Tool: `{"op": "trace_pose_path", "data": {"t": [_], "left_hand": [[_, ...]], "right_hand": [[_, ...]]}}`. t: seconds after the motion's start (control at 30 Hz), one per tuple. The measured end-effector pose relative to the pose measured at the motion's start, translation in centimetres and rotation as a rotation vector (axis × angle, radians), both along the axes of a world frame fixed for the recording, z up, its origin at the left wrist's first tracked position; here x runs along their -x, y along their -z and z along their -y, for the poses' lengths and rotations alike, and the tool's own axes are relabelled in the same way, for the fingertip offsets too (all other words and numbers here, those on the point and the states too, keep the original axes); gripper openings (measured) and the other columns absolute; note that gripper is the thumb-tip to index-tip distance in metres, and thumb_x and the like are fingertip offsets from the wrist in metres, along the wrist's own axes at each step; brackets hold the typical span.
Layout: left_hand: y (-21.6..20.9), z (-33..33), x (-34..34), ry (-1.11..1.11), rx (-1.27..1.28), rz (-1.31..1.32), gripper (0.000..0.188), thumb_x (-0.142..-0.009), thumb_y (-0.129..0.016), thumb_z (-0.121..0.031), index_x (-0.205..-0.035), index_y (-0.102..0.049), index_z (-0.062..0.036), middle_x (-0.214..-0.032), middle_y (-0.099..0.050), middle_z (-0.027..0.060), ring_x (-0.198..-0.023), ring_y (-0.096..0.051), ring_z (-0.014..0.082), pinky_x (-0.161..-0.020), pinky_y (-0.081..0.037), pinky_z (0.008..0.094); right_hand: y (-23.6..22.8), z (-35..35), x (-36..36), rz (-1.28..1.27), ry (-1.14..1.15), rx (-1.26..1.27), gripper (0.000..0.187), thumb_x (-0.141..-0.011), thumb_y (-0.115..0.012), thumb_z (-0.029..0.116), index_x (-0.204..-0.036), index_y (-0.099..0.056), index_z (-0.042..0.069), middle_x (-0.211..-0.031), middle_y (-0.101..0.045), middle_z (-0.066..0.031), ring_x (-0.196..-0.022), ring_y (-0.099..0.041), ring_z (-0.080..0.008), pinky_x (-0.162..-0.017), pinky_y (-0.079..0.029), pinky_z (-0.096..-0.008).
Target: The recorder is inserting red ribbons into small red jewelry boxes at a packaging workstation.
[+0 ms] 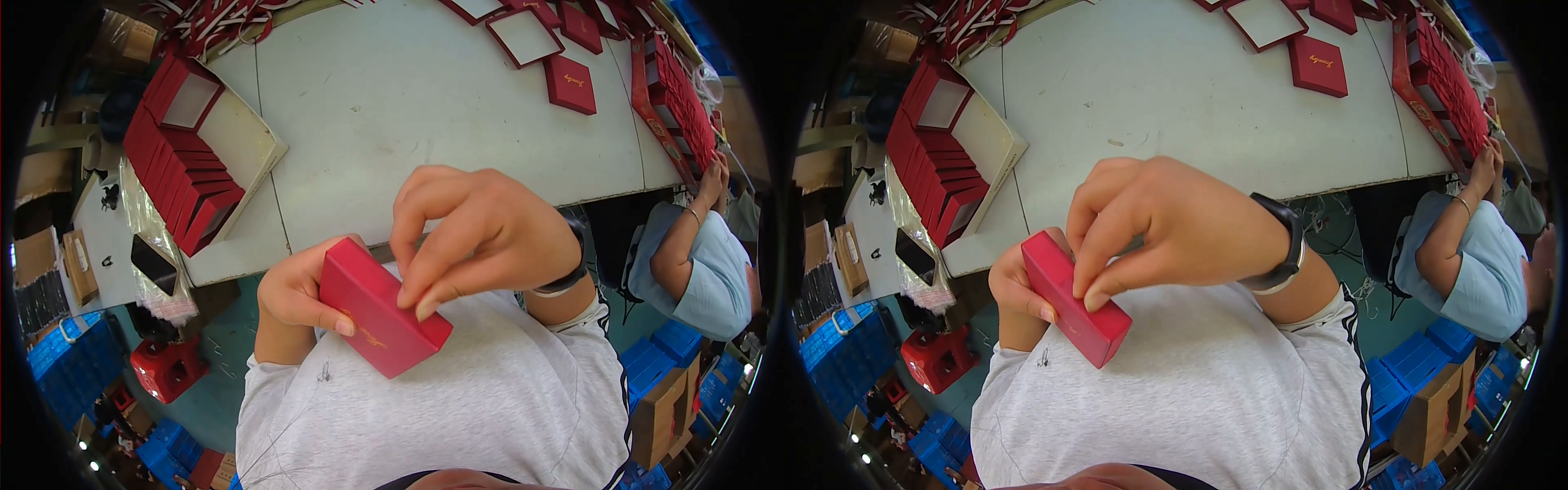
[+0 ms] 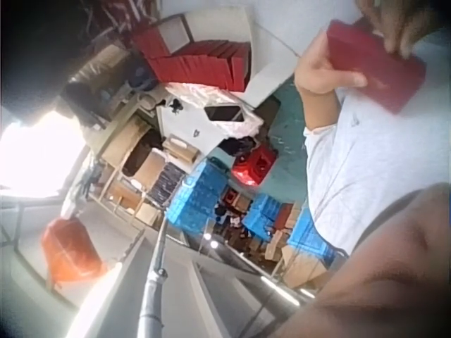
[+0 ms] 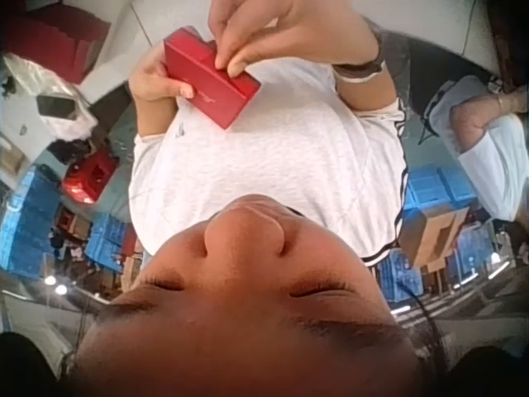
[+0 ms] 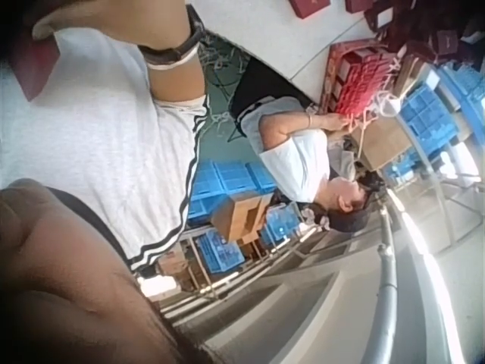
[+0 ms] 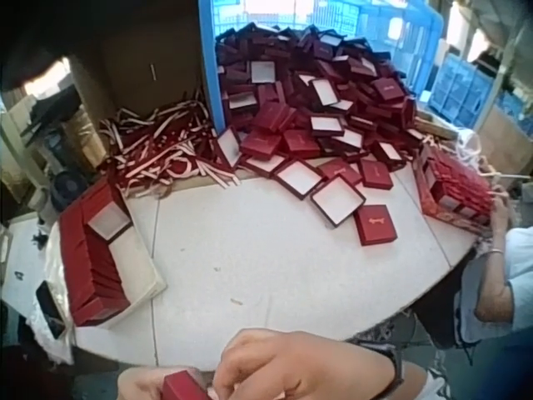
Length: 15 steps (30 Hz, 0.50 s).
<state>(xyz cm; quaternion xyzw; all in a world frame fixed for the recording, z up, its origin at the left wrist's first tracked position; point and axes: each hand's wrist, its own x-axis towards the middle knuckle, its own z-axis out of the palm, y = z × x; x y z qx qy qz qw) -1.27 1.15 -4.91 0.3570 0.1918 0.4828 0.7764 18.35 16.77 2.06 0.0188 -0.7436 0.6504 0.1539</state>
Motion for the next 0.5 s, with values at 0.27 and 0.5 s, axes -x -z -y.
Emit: {"op": "trace_pose_path", "data": {"t": [0.27,0.5], "left_hand": [[-1.8,-0.1,0.2,-0.039,0.038,-0.057,0.042,-0.068,-0.074,0.002,-0.099,-0.046,0.0007,-0.088,-0.057,0.0046,-0.08,-0.052,0.008,-0.069,-0.04,0.0244],[-2.5,-0.1,0.1,-0.036,0.103,-0.068,0.041,-0.068,-0.074,0.002,-0.099,-0.047,0.0009,-0.087,-0.057,0.0042,-0.08,-0.052,0.0076,-0.069,-0.04,0.0239]], "right_hand": [[0.7,1.6,-1.1,0.074,0.092,0.032,0.022,-0.064,-0.079,0.014,-0.086,-0.073,0.012,-0.091,-0.057,-0.0043,-0.085,-0.053,-0.0183,-0.072,-0.043,-0.0277],[1.2,2.1,-1.2,0.116,0.124,0.164,0.033,-0.064,-0.078,0.015,-0.096,-0.07,0.013,-0.096,-0.054,-0.0047,-0.088,-0.054,-0.0175,-0.078,-0.045,-0.0297]]}}
